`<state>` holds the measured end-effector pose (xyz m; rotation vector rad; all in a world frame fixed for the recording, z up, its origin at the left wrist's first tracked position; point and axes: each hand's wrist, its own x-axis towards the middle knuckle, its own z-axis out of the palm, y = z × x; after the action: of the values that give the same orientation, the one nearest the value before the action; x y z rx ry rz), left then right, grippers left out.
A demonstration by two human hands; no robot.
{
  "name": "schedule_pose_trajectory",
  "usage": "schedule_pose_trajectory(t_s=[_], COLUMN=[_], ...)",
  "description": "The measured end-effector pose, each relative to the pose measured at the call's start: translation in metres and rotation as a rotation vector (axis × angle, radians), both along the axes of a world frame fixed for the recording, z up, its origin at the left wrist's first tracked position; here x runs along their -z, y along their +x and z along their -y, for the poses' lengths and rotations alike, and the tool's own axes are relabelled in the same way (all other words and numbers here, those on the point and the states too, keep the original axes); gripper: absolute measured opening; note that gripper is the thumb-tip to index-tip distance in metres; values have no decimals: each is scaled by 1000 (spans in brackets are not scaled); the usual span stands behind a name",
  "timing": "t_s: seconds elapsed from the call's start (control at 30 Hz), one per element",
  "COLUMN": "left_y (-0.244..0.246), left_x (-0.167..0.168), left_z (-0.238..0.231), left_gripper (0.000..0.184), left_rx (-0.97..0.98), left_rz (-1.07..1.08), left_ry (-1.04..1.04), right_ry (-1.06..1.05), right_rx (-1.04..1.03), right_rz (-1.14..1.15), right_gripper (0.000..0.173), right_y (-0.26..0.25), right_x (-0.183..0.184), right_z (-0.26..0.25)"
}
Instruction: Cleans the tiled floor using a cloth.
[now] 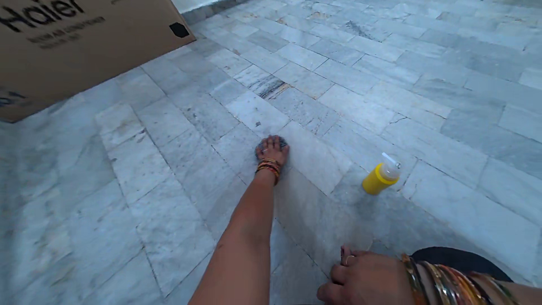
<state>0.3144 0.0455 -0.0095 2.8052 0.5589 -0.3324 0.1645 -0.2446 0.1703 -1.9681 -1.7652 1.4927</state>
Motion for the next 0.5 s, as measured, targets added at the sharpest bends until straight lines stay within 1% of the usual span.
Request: schedule_pose_trajectory(t_s=[0.13,0.2,0.27,0.37,0.43,0.5], left_y=[20,20,15,3,-9,-22], left_x=[12,11,10,9,9,9], left_z=[79,114,138,141,124,95], left_gripper=[71,70,68,65,63,63], left_rx=[198,283,340,376,333,239], left_rz=[56,42,37,29,63,87], left_ry=[-38,-53,-73,-84,-81,-64], right_ry=[9,-17,-53,-90,-121,-170], right_rx=[4,-8,-9,-3,14,44], right_rz=[-1,-4,-3,17,27,36], right_gripper=[49,50,50,50,52,53], right_y=[2,3,4,6,8,11], right_x=[4,5,4,5,6,6], right_z=[-1,-2,-2,-2,-2,-2])
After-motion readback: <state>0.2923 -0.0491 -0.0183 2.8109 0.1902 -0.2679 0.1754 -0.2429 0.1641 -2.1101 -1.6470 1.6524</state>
